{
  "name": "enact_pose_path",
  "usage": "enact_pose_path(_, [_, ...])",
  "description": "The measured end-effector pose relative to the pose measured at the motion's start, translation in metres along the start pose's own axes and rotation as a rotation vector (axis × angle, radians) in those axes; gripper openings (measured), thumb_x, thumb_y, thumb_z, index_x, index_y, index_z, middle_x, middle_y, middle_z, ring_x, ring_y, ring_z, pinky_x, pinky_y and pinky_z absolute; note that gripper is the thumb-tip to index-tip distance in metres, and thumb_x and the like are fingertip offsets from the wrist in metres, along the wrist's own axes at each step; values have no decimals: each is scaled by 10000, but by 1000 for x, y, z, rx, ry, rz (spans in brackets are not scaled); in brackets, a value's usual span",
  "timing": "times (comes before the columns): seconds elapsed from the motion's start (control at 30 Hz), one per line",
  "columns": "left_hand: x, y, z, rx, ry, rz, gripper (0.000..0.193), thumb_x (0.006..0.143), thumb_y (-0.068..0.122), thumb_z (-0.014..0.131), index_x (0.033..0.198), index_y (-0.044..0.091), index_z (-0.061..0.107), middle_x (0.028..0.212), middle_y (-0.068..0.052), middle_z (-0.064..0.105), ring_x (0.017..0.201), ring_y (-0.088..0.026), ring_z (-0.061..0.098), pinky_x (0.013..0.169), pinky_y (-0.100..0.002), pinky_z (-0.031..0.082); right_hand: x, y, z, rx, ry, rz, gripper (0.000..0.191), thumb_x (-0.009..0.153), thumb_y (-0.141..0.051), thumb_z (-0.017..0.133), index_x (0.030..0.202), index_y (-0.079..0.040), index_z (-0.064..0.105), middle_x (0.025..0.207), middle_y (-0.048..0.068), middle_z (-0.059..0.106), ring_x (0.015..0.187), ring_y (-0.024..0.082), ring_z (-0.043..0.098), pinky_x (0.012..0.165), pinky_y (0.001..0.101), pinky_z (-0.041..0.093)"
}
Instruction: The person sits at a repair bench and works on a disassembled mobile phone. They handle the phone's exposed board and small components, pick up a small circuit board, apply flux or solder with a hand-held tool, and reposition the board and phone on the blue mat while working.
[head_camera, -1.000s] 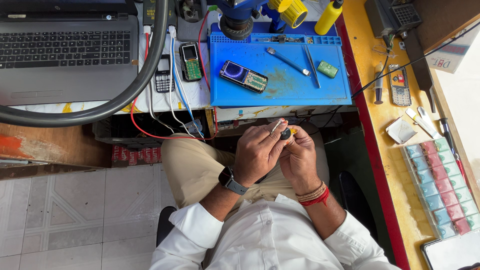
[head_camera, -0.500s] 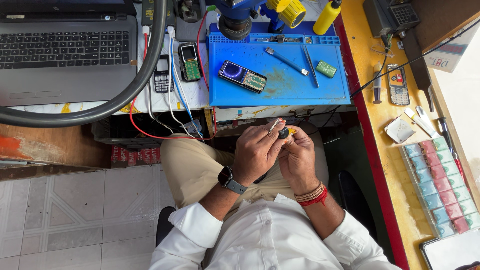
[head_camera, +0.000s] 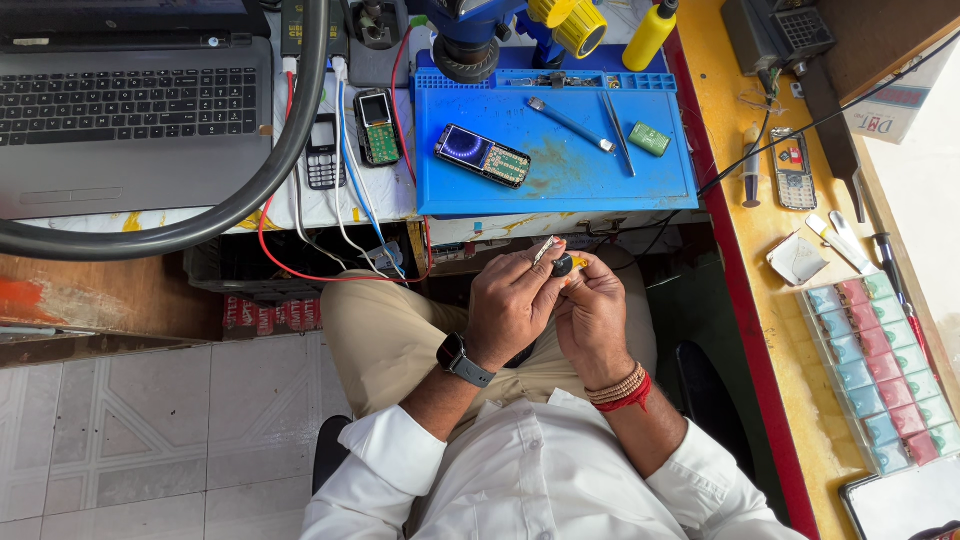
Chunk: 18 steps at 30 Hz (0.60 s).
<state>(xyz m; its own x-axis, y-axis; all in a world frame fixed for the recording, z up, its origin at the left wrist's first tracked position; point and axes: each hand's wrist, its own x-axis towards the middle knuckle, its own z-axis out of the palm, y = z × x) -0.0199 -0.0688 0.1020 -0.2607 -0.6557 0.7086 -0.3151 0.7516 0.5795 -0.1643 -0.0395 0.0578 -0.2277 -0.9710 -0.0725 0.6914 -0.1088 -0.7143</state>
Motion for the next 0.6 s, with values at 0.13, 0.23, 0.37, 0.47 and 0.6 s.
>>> enact_pose_path(0.13, [0,1,1,-3,21,5,359,980,121,710,1320,15,660,1231,-137,727,1060,-295,738,893,-412,586,0,0,-1,6,-4,4,134,1010,31,618,1135,63,653,1032,133,729,913,176,717,828,301,597])
enact_pose_path(0.23, [0,2,2,5,21,-1,361,981,131,719,1317,12,663,1209,-144,730,1032,-294,738,876,-412,589,0,0,-1,7,-6,2,126,1014,18,621,1129,59,652,1031,135,729,908,179,718,820,303,597])
enact_pose_path(0.37, [1,2,0,-25,15,-23,358,985,129,715,1320,12,664,1192,-148,735,1001,-290,739,864,-401,598,-1,0,2,1,-3,9,140,1015,14,624,1145,57,654,1038,134,730,900,182,716,808,308,593])
enact_pose_path(0.47, [4,3,-5,-57,3,-82,377,969,134,729,1326,23,673,1146,-143,741,960,-285,737,833,-391,596,-1,-4,8,-29,-10,18,144,1007,5,613,1137,52,653,1040,141,732,892,195,724,805,329,601])
enact_pose_path(0.6, [11,-3,-22,-58,52,-79,427,915,161,767,1312,38,667,1084,-145,735,938,-295,723,812,-397,579,6,-14,21,-140,-10,-45,133,1009,-14,603,1127,29,648,1008,143,738,871,209,735,813,357,620])
